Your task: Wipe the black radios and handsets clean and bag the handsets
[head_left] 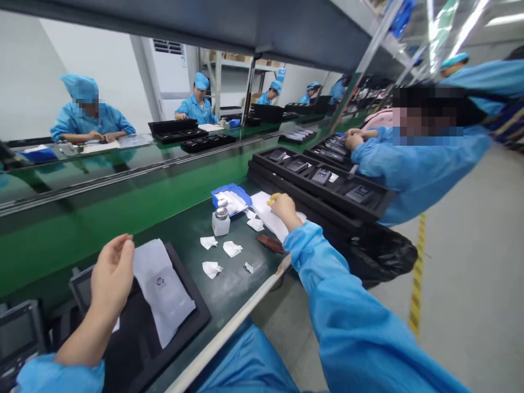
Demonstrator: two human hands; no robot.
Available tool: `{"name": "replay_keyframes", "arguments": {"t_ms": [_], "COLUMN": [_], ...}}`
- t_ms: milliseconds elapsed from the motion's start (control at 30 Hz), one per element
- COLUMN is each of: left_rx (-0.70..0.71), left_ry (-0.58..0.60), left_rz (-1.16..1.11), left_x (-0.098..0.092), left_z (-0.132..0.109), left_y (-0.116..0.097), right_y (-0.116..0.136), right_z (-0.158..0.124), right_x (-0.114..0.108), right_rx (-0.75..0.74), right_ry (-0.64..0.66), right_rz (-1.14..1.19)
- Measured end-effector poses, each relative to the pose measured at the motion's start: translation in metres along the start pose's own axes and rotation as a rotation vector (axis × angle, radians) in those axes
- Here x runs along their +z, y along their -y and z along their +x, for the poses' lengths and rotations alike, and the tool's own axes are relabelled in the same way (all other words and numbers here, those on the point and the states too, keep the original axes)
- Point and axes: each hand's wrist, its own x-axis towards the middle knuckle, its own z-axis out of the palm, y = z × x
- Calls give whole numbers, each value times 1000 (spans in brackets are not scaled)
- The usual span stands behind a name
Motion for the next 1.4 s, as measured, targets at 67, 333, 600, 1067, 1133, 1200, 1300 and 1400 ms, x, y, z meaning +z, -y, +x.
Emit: {"name": "replay_keyframes", "arguments": {"t_ms": [67, 333, 600, 1067, 1133, 1200, 1300, 1400], "left_rx": [12, -124, -200, -393, -434, -461, -465, -500], "left_ry": [-32, 29, 66, 74, 25, -5, -95, -124], "left_rz": [13, -164, -268, -688, -653, -594, -506, -482], "left_x": [-6, -33, -41, -79, -102, -121, -140, -147], "left_z": [-9, -36, -53, -68, -73, -77, -82, -84], "left_y": [-11, -4, -7, -14, -4, 4, 12, 14], "right_y": [-16, -32, 28, 178, 200, 228, 269, 297], "right_z": [19, 32, 2, -235, -225, -209, -188, -184], "right_x": [13, 31, -11, 44, 49, 61, 92, 130], "right_rx": [72, 163, -11, -1393, -1298, -1117, -923, -873], "right_ry": [100, 224, 8, 255, 358, 411, 635, 804], "right_rz": [-96, -232, -142, 290, 305, 237, -14, -110]}}
